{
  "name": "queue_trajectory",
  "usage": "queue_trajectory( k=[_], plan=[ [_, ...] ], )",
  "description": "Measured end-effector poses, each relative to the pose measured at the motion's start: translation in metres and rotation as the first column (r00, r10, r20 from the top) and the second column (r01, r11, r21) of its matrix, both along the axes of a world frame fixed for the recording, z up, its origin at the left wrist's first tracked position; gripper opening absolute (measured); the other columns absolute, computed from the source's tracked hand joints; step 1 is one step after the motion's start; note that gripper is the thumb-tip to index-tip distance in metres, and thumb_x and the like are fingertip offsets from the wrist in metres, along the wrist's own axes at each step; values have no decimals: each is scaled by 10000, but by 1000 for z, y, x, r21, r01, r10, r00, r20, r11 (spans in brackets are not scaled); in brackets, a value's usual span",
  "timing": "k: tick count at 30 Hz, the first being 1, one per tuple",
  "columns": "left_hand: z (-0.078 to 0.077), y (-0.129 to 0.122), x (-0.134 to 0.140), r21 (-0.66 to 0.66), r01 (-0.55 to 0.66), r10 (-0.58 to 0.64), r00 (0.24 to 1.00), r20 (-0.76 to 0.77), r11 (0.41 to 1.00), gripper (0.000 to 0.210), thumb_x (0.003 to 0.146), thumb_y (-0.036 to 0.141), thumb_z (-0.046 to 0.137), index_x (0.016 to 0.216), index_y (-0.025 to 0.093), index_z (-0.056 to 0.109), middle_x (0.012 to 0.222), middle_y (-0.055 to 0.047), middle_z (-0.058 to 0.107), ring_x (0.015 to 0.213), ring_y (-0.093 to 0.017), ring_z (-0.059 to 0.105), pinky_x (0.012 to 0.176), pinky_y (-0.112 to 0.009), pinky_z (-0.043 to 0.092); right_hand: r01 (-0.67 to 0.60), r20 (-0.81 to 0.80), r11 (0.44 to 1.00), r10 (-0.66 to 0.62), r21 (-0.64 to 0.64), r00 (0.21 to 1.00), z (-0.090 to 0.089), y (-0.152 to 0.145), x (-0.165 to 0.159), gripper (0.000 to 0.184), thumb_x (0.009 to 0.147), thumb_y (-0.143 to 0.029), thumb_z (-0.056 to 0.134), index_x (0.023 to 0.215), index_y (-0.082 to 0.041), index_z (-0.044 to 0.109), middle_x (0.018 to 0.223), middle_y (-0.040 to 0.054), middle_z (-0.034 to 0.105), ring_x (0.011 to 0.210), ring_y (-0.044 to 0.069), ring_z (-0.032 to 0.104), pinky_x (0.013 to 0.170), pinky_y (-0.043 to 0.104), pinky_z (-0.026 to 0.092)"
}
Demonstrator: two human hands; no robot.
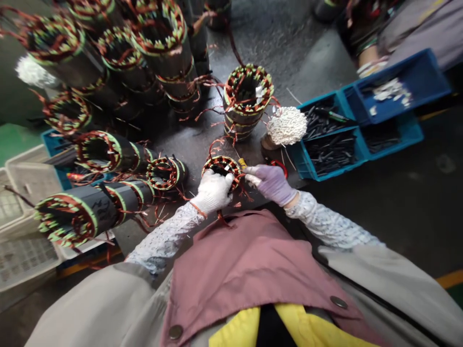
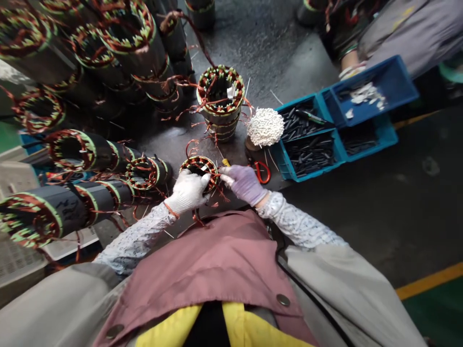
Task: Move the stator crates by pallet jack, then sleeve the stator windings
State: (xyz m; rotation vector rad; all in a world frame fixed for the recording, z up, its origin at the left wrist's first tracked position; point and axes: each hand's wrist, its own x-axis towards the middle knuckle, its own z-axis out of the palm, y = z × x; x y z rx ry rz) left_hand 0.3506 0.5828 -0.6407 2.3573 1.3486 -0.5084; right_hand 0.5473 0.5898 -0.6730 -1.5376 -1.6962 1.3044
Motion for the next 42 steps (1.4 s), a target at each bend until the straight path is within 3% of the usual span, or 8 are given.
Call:
queue_trajectory(
  k=[12,16,19,24,31,36,40,42],
  plan=[
    [2,4,-19,31,63,-61,997,-48,998,388,791,353,535,1089,127,638,881,-157,723,884,-326,675,851,-439,411,-192,146,979,181,65,973,-17,-4,-29,206,920,-239,531,974,-205,726,998,50,741,965,204,688,896,312,517],
    [5,4,-24,41,93,-89,990,-106,995,404,814,395,511,1085,125,644,816,-144,713,848,-321,676,822,-434,410,84,224,994,-97,66,970,-20,12,53,250,927,-246,511,1087,-221,702,1099,43,714,994,179,666,916,303,504],
    [7,3,-23,37,78,-73,989,-131,996,394,817,408,508,1062,134,651,811,-138,710,841,-323,673,819,-437,408,394,596,919,-308,-15,742,-25,29,136,167,899,-232,566,929,-168,717,1017,126,703,1033,261,631,966,421,447],
    [9,2,-20,32,39,-34,989,-143,999,404,809,419,520,1065,138,655,831,-134,712,863,-321,669,854,-440,403,428,706,878,-164,-214,689,-54,61,174,339,720,-229,786,521,-173,518,636,100,566,895,302,601,861,523,431],
    [7,-1,-20,56,13,-7,994,-112,998,420,789,402,545,1112,150,640,856,-114,710,896,-297,662,897,-419,392,351,720,908,-84,-230,688,-73,74,185,395,681,-181,791,482,-212,452,503,27,401,864,317,621,835,525,448],
    [3,-3,-21,50,-10,13,998,-60,999,475,785,386,561,1195,152,611,880,-115,715,914,-300,656,927,-437,384,488,332,872,-448,-46,830,-33,40,175,191,737,-187,720,610,-205,579,553,21,463,669,191,559,663,352,473],
    [2,-3,-21,42,-10,12,999,-44,999,459,799,390,554,1182,145,617,867,-118,716,906,-301,657,930,-445,387,333,-144,854,-417,-400,898,-20,-6,75,323,727,-450,698,877,-164,706,654,25,606,474,96,465,434,251,379],
    [2,-3,-20,36,-3,4,999,-45,999,461,798,386,555,1181,137,615,866,-120,716,909,-300,656,932,-444,386,240,-303,740,-517,-629,801,-27,-18,25,412,619,-487,768,828,-139,694,615,1,578,465,73,458,414,216,357]
  ],
)
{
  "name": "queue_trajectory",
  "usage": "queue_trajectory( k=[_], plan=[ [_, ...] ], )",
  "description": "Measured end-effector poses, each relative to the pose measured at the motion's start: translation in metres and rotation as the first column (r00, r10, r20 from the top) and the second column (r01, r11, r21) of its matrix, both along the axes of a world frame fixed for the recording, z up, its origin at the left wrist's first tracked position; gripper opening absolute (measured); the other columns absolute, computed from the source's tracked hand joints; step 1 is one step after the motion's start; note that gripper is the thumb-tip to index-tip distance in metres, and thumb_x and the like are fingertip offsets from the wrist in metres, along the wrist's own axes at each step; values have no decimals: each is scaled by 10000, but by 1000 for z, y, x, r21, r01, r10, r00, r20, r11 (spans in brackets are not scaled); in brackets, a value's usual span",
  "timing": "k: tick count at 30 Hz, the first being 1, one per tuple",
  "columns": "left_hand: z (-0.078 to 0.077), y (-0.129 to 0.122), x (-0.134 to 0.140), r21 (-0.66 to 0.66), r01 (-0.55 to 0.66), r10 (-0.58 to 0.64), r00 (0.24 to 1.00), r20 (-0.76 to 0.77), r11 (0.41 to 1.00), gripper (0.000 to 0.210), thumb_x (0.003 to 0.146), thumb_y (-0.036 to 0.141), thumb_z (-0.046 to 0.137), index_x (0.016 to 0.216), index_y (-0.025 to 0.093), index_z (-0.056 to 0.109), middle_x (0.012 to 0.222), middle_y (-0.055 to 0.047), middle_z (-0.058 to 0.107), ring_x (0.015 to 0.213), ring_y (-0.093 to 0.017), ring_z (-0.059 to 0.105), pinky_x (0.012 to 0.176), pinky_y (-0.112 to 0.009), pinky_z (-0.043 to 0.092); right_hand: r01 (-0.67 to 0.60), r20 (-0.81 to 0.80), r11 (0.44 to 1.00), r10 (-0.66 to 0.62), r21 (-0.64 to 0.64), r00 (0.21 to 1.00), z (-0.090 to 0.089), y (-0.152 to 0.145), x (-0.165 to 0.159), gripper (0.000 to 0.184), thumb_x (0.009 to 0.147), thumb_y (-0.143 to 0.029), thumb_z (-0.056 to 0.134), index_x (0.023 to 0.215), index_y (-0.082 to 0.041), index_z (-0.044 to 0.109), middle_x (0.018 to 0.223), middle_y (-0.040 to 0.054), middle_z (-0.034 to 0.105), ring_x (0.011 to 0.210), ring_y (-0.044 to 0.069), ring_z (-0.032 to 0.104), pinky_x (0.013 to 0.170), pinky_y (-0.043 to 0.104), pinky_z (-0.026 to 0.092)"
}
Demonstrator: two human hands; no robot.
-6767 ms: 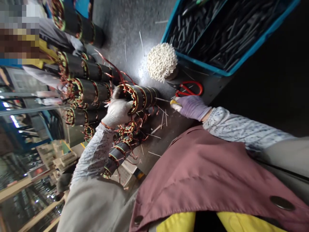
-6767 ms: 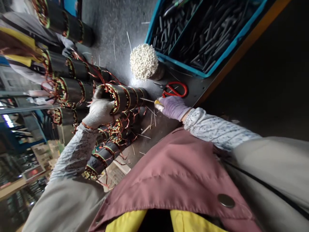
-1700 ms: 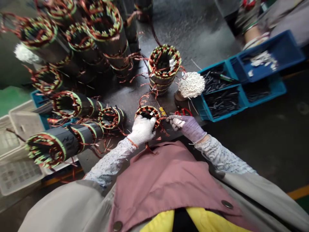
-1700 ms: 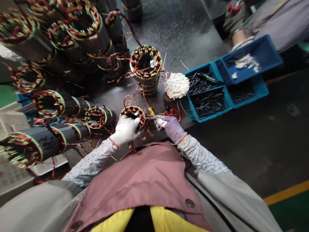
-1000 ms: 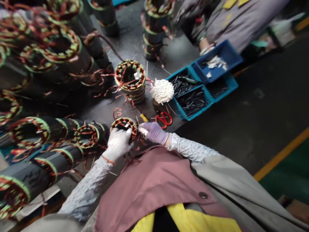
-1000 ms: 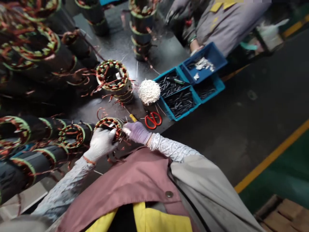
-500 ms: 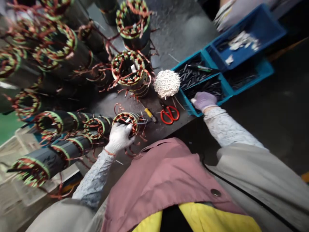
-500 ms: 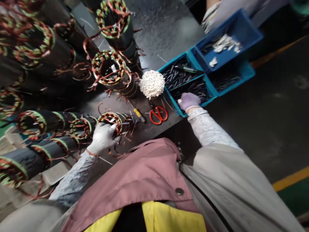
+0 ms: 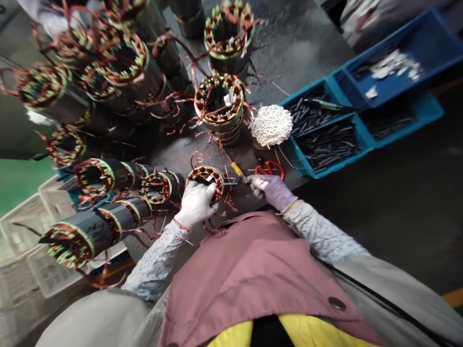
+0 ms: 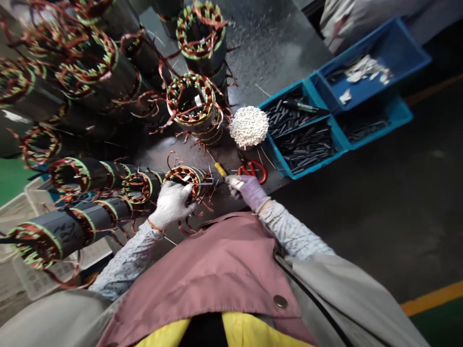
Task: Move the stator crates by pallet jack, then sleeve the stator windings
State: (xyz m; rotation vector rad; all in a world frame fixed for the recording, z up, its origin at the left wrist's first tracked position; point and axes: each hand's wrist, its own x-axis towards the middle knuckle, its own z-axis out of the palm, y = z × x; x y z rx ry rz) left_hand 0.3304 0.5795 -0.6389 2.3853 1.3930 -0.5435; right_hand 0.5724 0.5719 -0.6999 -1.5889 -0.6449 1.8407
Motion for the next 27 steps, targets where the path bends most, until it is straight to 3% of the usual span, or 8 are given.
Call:
queue_trajectory(
  k=[2,4,7,10,15,21,25,27],
  plan=[
    [0,-1,0,-6,1,-1,1000,12,1000,449,789,367,562,1174,142,614,878,-121,715,922,-302,653,939,-448,382,88,-144,991,-102,-101,984,-9,-4,-32,466,522,-478,827,802,-133,689,612,-9,579,488,66,479,423,197,376],
    [0,-2,0,-11,-5,5,1000,30,1000,435,787,352,562,1168,150,613,885,-121,713,929,-305,649,942,-455,378,133,-151,986,-148,-105,977,-16,-2,-47,492,502,-477,842,832,-139,705,646,3,619,519,79,518,445,203,423],
    [0,-2,0,-18,-6,6,999,43,1000,449,786,351,557,1184,150,608,878,-119,712,926,-305,647,942,-458,376,85,-23,996,-86,-16,996,-18,3,-52,419,610,-473,788,880,-157,737,718,40,678,568,128,592,498,258,508],
    [0,-3,0,-28,-1,2,999,48,1000,478,784,352,555,1215,150,596,886,-120,717,938,-304,646,944,-456,376,-83,214,977,40,197,976,-17,7,-54,210,714,-341,721,852,-189,766,851,75,725,735,193,668,663,325,580],
    [-1,-3,-1,-35,4,-2,998,71,999,456,794,340,538,1198,141,607,876,-122,719,915,-303,649,923,-453,387,-421,403,830,266,367,876,-26,17,-57,154,804,-213,636,869,-215,776,942,78,740,912,242,694,868,392,572],
    [0,0,-8,-14,38,-38,998,51,999,440,799,356,529,1163,133,635,871,-131,722,900,-300,661,906,-442,405,-574,520,709,336,409,785,-27,20,-56,240,826,-166,629,1037,-204,737,1145,95,706,1098,235,652,1030,382,489],
    [1,2,-11,2,71,-71,997,2,997,412,802,368,523,1117,136,650,841,-129,721,884,-309,667,889,-449,409,-777,663,550,461,308,589,-22,25,-75,224,933,-189,500,970,-165,720,1017,101,730,977,210,682,927,349,526],
    [3,3,-11,15,64,-64,997,-36,998,375,812,380,518,1070,147,660,825,-121,715,857,-303,669,873,-441,411,-800,668,518,484,303,565,-17,31,-68,194,932,-213,533,953,-161,719,963,79,734,928,196,689,890,327,536]
  ],
)
